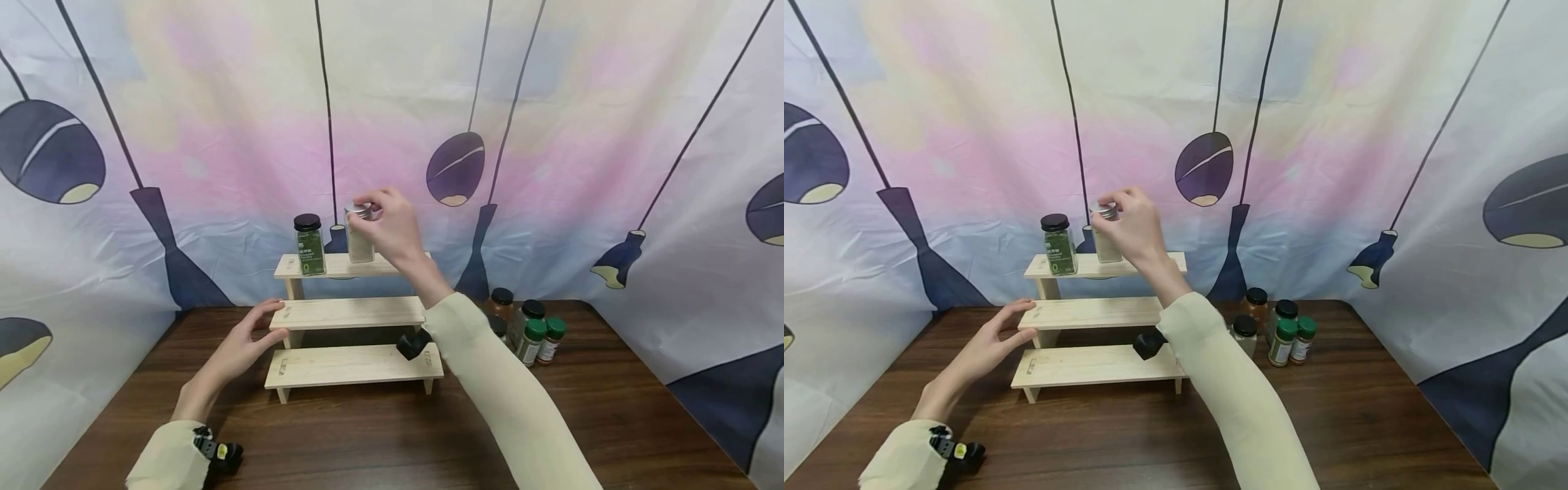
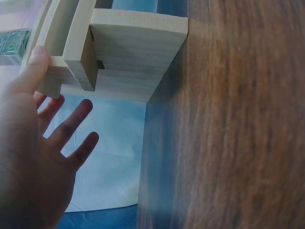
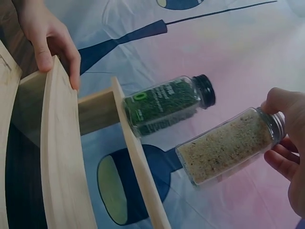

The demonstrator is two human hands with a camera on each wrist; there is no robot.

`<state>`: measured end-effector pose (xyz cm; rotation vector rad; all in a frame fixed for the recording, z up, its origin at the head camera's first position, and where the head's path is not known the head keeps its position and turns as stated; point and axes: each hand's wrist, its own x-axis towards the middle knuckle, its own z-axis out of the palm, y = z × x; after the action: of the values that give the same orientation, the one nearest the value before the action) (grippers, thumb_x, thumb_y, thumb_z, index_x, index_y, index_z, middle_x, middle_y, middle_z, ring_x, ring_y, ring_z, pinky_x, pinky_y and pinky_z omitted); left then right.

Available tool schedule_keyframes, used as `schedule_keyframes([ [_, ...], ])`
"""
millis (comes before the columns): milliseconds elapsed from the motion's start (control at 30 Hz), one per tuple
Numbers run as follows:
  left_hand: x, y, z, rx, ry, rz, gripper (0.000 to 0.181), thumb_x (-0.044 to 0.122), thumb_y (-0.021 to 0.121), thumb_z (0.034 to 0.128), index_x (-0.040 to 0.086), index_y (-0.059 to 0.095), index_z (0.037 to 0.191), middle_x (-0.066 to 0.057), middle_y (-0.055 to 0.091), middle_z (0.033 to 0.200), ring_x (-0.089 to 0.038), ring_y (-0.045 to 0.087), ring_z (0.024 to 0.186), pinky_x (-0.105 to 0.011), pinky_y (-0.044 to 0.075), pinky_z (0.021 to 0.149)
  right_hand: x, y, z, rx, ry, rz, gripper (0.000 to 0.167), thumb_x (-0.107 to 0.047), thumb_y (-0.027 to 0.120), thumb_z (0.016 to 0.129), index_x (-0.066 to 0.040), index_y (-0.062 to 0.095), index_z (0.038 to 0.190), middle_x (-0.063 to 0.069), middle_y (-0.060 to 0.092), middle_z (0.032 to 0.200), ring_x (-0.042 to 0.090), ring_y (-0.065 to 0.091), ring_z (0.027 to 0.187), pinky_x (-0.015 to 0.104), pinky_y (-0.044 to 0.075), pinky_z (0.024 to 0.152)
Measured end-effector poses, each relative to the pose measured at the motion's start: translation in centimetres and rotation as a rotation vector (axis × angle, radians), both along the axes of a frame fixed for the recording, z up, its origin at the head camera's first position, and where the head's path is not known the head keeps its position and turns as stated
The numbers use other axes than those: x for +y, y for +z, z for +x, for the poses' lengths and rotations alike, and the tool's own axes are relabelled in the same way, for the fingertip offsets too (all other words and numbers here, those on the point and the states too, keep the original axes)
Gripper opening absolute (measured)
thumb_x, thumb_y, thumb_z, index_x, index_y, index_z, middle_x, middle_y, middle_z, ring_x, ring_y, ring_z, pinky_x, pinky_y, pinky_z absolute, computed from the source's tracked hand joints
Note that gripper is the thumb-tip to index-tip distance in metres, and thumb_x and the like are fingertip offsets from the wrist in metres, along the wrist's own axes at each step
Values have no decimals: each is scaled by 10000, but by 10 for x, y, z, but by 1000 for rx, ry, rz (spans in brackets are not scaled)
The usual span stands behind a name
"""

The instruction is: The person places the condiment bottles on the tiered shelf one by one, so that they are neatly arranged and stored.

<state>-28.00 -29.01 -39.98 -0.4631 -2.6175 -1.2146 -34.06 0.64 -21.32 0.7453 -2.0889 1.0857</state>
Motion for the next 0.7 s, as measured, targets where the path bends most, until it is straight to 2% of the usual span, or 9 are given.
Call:
schedule_keyframes([
  [367, 2, 0, 0, 2, -6, 3, 605, 320, 633, 988, 176, 379, 1518, -168, 249, 1622, -394, 506, 1275, -516, 465, 948, -25, -10, -6, -23, 11, 43, 214, -190, 753, 829, -94, 758, 1020, 45, 654, 1031, 140, 618, 856, 188, 488, 721],
  [700, 1, 0, 0, -1, 7, -8, 612, 333, 626, 991, 163, 373, 1522, -172, 252, 1620, -409, 520, 1255, -487, 488, 913, -29, -21, -9, -79, -6, 50, 225, -190, 745, 833, -90, 761, 1033, 57, 658, 1086, 168, 610, 918, 241, 486, 773],
])
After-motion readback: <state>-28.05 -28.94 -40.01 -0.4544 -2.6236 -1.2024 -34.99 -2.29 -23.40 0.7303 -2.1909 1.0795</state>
